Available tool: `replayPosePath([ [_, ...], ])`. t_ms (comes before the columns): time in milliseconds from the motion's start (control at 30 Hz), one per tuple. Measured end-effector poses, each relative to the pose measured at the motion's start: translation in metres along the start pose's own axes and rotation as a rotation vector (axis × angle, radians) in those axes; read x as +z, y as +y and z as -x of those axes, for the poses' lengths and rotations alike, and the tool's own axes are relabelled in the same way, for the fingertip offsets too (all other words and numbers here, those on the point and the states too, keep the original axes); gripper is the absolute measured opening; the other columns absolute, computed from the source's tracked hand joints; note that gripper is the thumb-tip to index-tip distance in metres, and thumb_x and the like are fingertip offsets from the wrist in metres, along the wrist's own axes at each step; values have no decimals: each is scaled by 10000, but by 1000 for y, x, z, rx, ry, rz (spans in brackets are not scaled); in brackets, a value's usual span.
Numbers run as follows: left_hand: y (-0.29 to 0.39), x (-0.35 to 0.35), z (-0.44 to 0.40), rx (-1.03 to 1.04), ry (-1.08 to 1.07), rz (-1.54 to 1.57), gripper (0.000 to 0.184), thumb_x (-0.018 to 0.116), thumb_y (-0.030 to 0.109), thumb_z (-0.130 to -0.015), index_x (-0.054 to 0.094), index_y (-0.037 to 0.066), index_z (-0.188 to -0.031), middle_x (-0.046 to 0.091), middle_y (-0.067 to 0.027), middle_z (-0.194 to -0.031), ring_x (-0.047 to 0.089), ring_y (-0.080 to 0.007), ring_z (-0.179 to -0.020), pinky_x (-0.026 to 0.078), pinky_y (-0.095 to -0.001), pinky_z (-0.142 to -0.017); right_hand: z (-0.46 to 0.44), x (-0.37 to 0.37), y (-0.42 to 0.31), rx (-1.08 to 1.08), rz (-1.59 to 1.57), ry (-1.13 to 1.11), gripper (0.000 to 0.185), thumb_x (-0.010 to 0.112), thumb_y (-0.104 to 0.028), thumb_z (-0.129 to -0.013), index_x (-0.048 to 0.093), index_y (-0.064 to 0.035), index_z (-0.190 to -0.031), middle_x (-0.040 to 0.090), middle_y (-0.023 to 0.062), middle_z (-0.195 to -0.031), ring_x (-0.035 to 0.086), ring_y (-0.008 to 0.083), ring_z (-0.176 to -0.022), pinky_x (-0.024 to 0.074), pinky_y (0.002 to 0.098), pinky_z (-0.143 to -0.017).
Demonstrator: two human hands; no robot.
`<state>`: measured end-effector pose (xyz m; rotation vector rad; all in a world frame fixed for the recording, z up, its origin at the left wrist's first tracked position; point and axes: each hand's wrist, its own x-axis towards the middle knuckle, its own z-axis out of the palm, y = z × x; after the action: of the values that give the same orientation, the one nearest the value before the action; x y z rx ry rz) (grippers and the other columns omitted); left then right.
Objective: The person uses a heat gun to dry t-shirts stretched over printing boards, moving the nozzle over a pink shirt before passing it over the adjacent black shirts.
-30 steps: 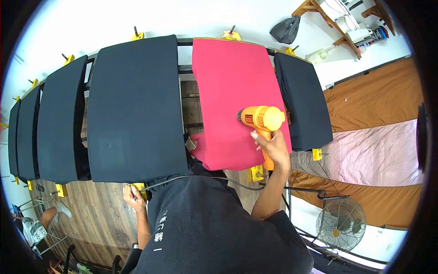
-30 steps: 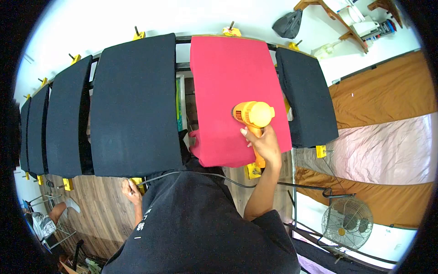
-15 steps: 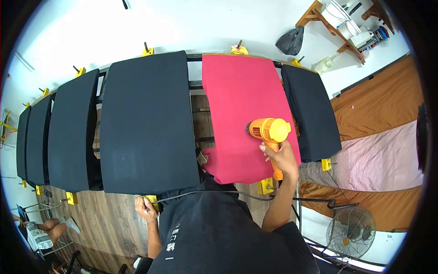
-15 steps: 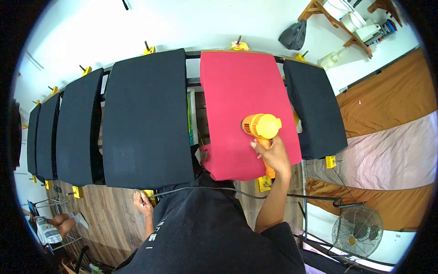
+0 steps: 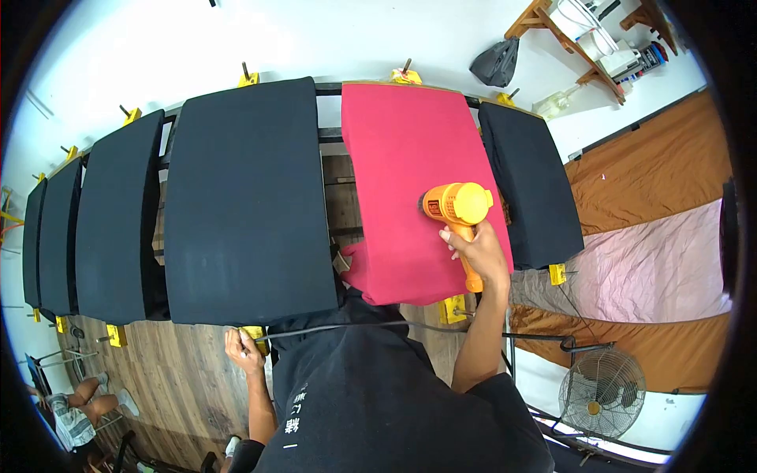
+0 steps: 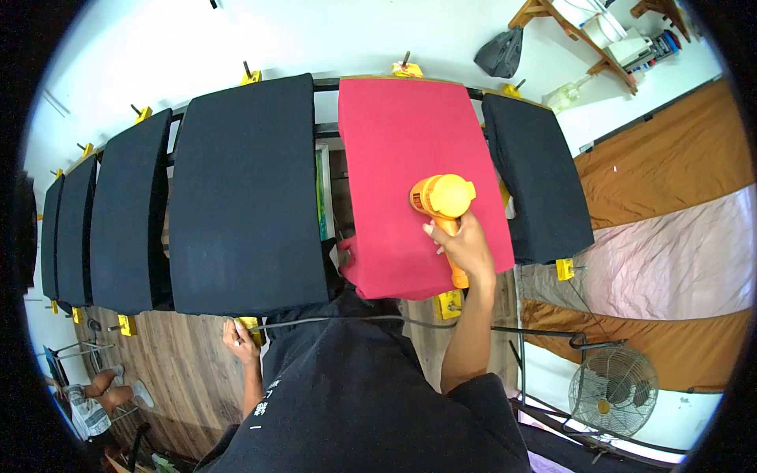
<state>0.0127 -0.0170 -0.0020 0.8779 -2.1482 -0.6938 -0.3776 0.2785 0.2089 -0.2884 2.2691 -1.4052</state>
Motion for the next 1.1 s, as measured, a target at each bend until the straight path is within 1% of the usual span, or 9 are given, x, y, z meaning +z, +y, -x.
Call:
replayPosePath([
  [67,3,-1,-1,1,-1,17,264,511,73,-931,406,-36,-715,381,-201,-667,398,-373,-617,292,-479,-580,-1,4,2,-29,20,26,435,801,-133,-860,584,38,-1195,668,70,-959,650,141,-765,561,287,-585],
  [167,6,-1,-3,-7,8,6,266,507,74,-933,397,-37,-718,376,-200,-668,386,-373,-618,291,-478,-581,3,0,-3,45,-36,-50,434,802,-136,-859,585,34,-1194,670,70,-960,650,139,-763,559,283,-586],
  [267,4,-4,0,4,-10,1,268,514,76,-934,404,-37,-718,384,-193,-670,388,-368,-626,296,-472,-588,5,1,6,-39,1,4,431,805,-142,-860,589,32,-1189,674,73,-965,649,137,-761,557,280,-584],
  [367,3,-1,-2,3,-2,7,282,518,86,-940,407,-32,-709,386,-190,-667,392,-366,-626,301,-470,-591,12,-4,8,23,-20,-52,424,809,-149,-862,594,26,-1183,672,71,-971,648,132,-769,556,279,-585],
  [533,7,0,-4,41,29,8,291,522,88,-945,406,-25,-704,382,-182,-659,392,-353,-619,294,-469,-584,25,-4,6,-2,-23,-31,429,811,-151,-862,596,24,-1190,670,66,-982,649,125,-776,558,281,-591],
  [867,2,1,0,-13,25,-11,341,558,113,-942,370,-21,-692,374,-175,-650,384,-341,-620,294,-467,-580,55,-7,5,101,11,-48,428,809,-144,-864,598,21,-1198,674,59,-984,645,119,-765,547,280,-607],
  [967,2,0,0,-4,19,-17,339,551,121,-948,369,-18,-697,374,-177,-649,385,-340,-619,295,-467,-579,62,-4,11,84,65,51,415,807,-145,-865,605,22,-1188,684,67,-989,651,120,-768,544,278,-616],
  [1067,6,0,-3,4,24,-25,338,543,124,-951,365,-15,-698,371,-178,-646,384,-338,-615,293,-466,-575,72,-11,9,107,42,-55,418,810,-150,-863,610,23,-1187,694,79,-1004,660,136,-796,554,295,-663],
  [1100,5,0,-2,1,22,-23,338,543,124,-950,367,-14,-696,370,-179,-645,383,-338,-614,292,-466,-574,74,-10,13,92,55,-25,420,812,-151,-861,611,24,-1186,696,80,-1007,662,140,-805,556,301,-682],
])
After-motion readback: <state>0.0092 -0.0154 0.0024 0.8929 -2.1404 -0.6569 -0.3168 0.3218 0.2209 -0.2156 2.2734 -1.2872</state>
